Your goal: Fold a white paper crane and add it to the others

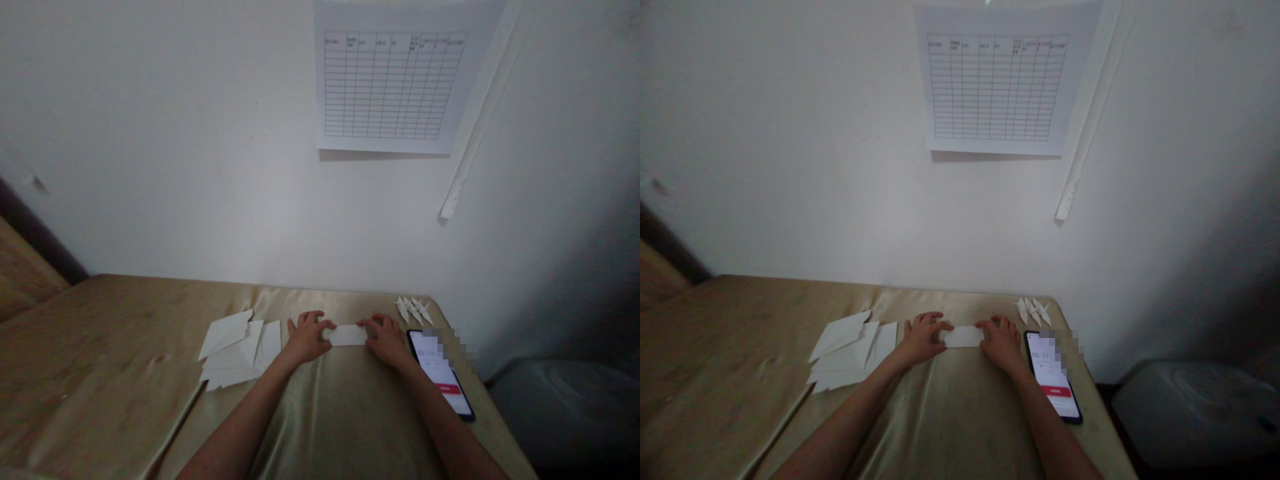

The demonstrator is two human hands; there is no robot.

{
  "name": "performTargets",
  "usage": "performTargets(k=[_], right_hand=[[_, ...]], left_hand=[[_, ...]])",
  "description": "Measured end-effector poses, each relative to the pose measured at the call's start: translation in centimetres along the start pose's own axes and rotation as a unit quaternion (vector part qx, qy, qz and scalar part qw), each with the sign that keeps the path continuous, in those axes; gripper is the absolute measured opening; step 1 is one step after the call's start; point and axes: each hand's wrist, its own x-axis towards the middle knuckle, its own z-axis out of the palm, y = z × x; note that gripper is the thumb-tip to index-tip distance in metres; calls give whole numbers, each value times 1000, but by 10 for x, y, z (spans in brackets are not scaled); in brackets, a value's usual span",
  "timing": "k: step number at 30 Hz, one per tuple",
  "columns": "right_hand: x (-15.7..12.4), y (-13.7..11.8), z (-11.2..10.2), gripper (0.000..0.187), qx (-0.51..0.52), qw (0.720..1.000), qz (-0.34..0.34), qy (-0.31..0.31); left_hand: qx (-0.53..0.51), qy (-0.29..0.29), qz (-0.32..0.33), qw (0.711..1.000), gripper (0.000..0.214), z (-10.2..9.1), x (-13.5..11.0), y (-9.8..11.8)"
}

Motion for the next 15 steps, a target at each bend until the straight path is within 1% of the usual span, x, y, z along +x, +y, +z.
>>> performTargets(k=[3, 6, 11, 13, 15], right_hand=[[-2, 0, 2, 53, -2, 1000, -5, 10], [-4, -2, 5, 48, 6, 1000, -6, 21], [-7, -8, 12, 52, 8, 999, -8, 53], [-8, -10, 15, 54, 9, 998, -8, 64], [-8, -12, 17, 55, 11, 997, -6, 71]], left_hand=[[2, 0, 5, 1000, 46, 0, 0, -1], [3, 17, 3, 1000, 46, 5, -1, 3], [17, 76, -3, 997, 56, 21, -1, 16], [17, 87, -12, 996, 61, 26, 0, 20], [20, 87, -21, 996, 62, 28, 1, 23]])
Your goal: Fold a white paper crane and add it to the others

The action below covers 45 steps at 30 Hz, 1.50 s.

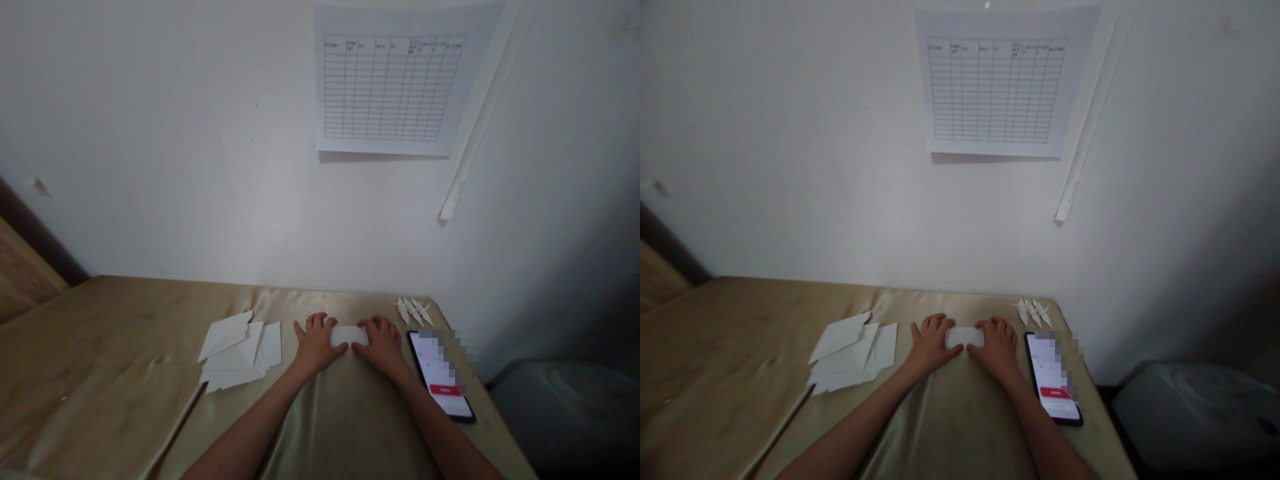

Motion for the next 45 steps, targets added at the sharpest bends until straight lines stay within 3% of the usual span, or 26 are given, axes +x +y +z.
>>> performTargets(k=[13, 21, 35, 45], right_hand=[[3, -7, 3, 58, 16, 999, 27, 4], [8, 0, -5, 57, 23, 998, 42, -31], [16, 24, -13, 66, 7, 999, 28, -27], [13, 22, -16, 65, 7, 1000, 5, -29]], left_hand=[[4, -19, -39, 999, 69, -1, 2, 10], [-9, -33, -46, 998, 69, -3, 7, -1], [-10, -88, -48, 995, 68, -20, 9, -18], [-18, -85, -29, 996, 66, -28, 5, -20]])
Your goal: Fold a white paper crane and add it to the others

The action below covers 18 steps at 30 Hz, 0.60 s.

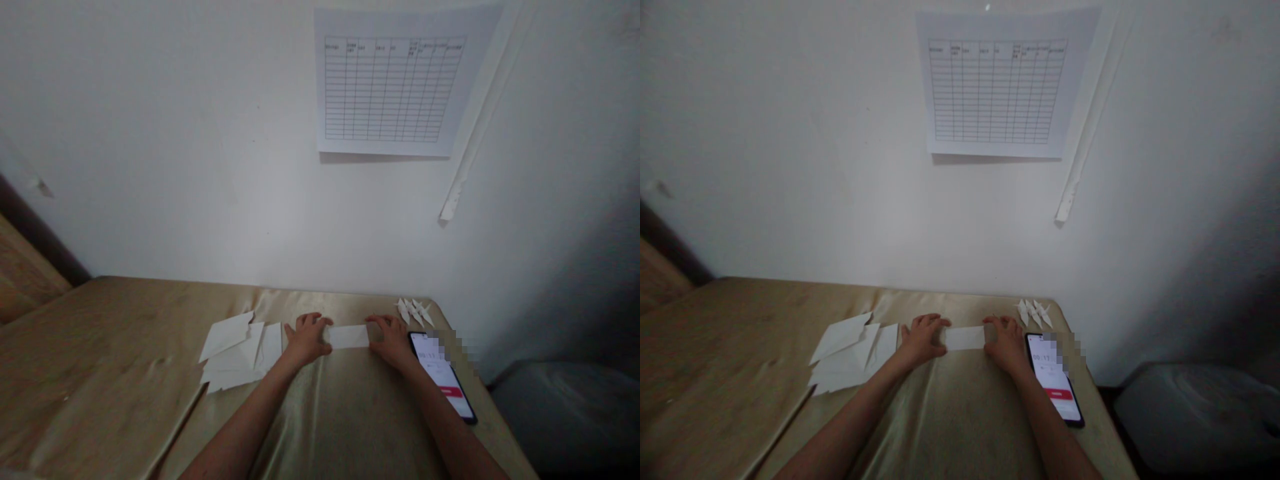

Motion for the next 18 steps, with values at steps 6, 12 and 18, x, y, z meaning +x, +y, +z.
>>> performTargets(k=[6, 12, 18], right_hand=[[-6, -5, -2, 57, 3, 999, -35, -19], [-11, -6, 0, 46, 34, 991, -120, -55], [-12, -6, -1, 42, 45, 982, -177, -46]], left_hand=[[3, -13, 36, 999, 53, -3, -3, 2], [-6, -10, 68, 998, 53, 2, -4, 1], [1, 10, 75, 997, 54, 9, 1, -2]])
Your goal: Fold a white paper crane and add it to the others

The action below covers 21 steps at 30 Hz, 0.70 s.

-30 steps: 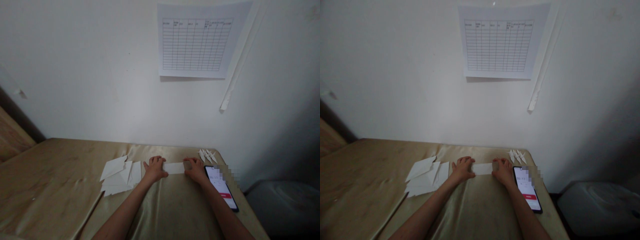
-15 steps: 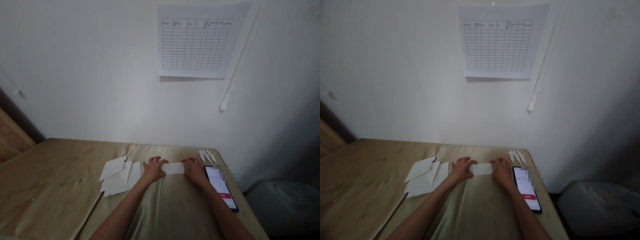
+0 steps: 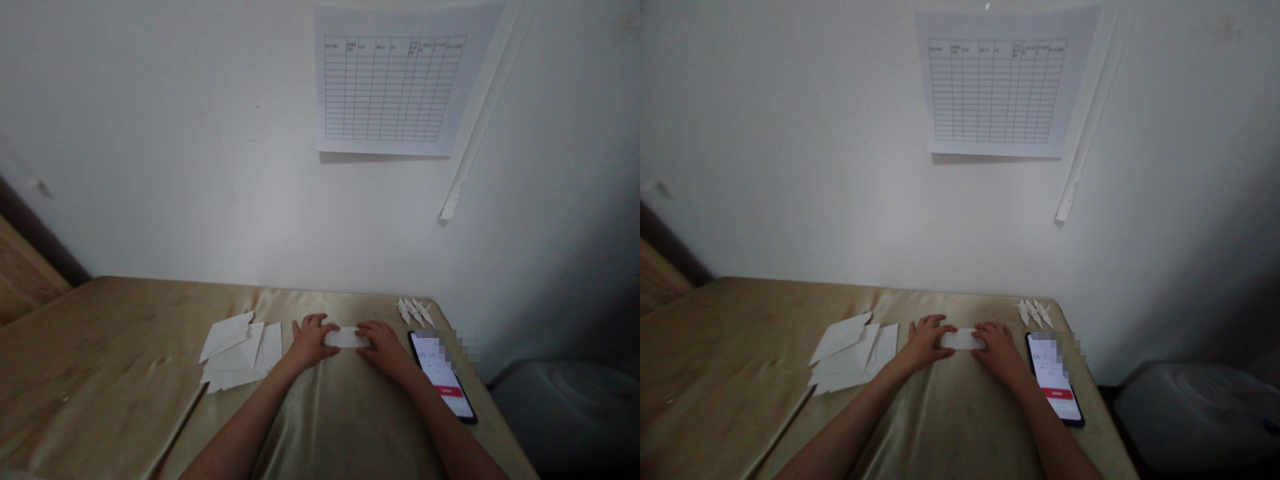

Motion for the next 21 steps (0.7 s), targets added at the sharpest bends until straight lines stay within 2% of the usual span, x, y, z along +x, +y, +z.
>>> performTargets(k=[9, 17, 21], right_hand=[[5, 5, 5, 34, 23, 999, -22, 31], [-1, -1, 2, 29, -5, 995, -83, 59], [-3, -4, 1, 32, -5, 996, -71, 60]], left_hand=[[2, 9, 15, 1000, 43, 3, 3, -5], [-12, -1, 28, 1000, 37, 2, 4, -9], [-23, 16, 30, 999, 30, 2, 5, -10]])
